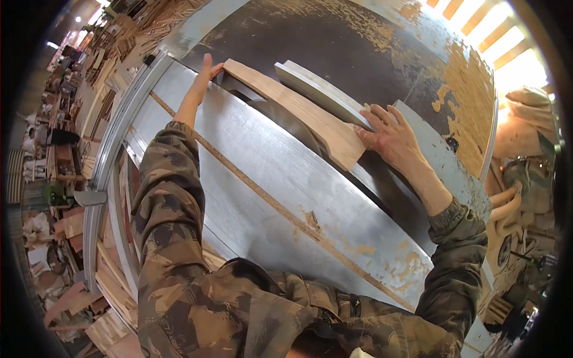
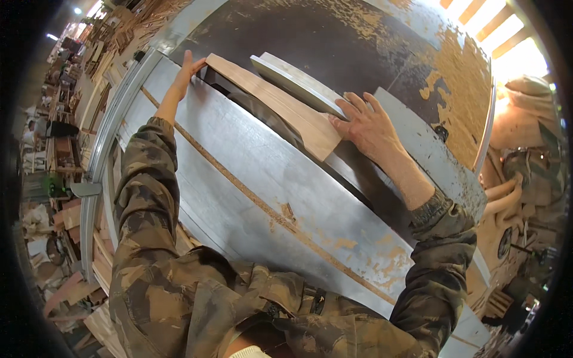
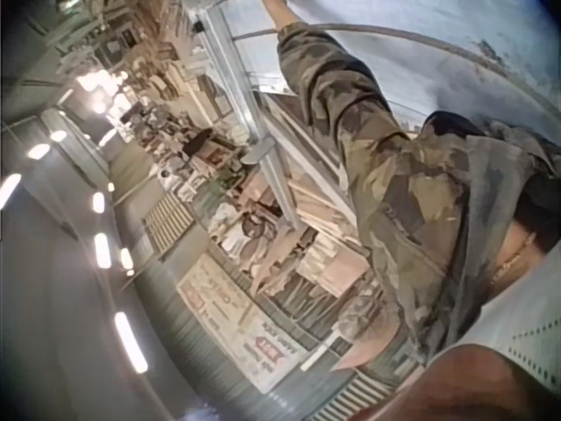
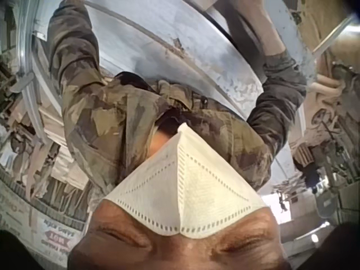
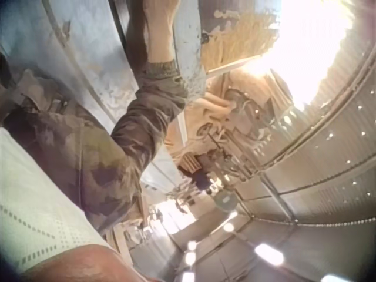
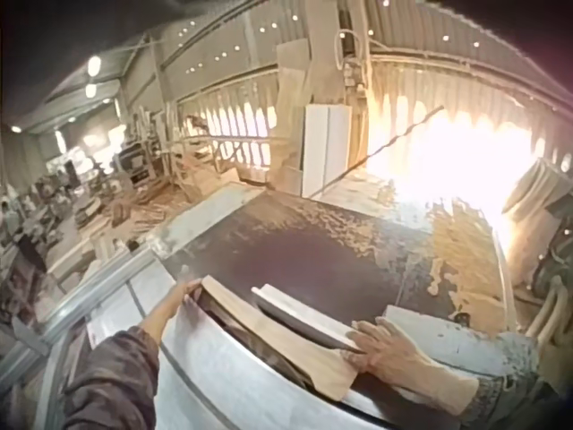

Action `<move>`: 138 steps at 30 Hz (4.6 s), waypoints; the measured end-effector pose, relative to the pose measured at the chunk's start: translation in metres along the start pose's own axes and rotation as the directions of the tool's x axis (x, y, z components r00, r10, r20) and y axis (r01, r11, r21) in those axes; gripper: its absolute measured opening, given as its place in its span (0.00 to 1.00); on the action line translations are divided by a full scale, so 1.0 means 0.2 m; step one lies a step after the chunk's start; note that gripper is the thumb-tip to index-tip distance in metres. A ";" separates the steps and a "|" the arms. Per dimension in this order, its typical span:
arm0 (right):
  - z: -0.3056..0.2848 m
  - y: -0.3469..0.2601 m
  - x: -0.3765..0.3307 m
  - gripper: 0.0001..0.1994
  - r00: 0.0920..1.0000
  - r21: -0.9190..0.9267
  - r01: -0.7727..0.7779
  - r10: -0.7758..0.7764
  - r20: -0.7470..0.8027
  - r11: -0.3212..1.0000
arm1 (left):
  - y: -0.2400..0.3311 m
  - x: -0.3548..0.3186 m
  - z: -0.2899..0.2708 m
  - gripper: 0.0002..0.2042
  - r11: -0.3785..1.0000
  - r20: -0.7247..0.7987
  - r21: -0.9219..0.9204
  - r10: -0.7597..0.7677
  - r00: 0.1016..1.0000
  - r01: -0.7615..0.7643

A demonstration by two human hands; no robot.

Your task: The person picks up wooden furniture legs from a pile, shapes them using a sliding table saw, and places the cut pieces onto a stack.

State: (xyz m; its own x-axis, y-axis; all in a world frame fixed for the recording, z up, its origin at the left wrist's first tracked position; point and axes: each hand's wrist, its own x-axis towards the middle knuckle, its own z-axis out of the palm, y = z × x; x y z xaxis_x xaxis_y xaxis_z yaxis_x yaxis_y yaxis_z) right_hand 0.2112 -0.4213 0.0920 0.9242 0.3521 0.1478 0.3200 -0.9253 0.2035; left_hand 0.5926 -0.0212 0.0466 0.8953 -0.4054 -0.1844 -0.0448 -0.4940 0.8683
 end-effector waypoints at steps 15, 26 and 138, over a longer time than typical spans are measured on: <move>0.02 0.00 0.08 0.16 1.000 -0.036 0.021 -0.022 -0.013 0.999 | 0.04 0.00 0.03 0.52 0.999 -0.075 0.036 -0.011 0.997 0.014; 0.02 -0.02 0.15 0.15 1.000 -0.052 0.022 -0.021 0.016 0.998 | 0.07 0.01 0.05 0.36 0.985 -0.146 0.159 0.096 0.984 -0.073; 0.08 -0.06 0.58 0.16 0.996 -0.130 0.086 -0.086 0.012 0.988 | -0.06 0.41 0.00 0.59 0.846 -0.073 0.495 0.269 0.960 -0.199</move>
State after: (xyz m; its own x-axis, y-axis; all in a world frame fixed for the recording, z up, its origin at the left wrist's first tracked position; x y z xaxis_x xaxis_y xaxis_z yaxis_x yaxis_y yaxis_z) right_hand 0.3183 -0.3707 0.0921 0.8959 0.4282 0.1185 0.3687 -0.8652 0.3398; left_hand 0.6672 -0.0485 0.0219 0.8801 -0.4661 0.0901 -0.4357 -0.7177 0.5433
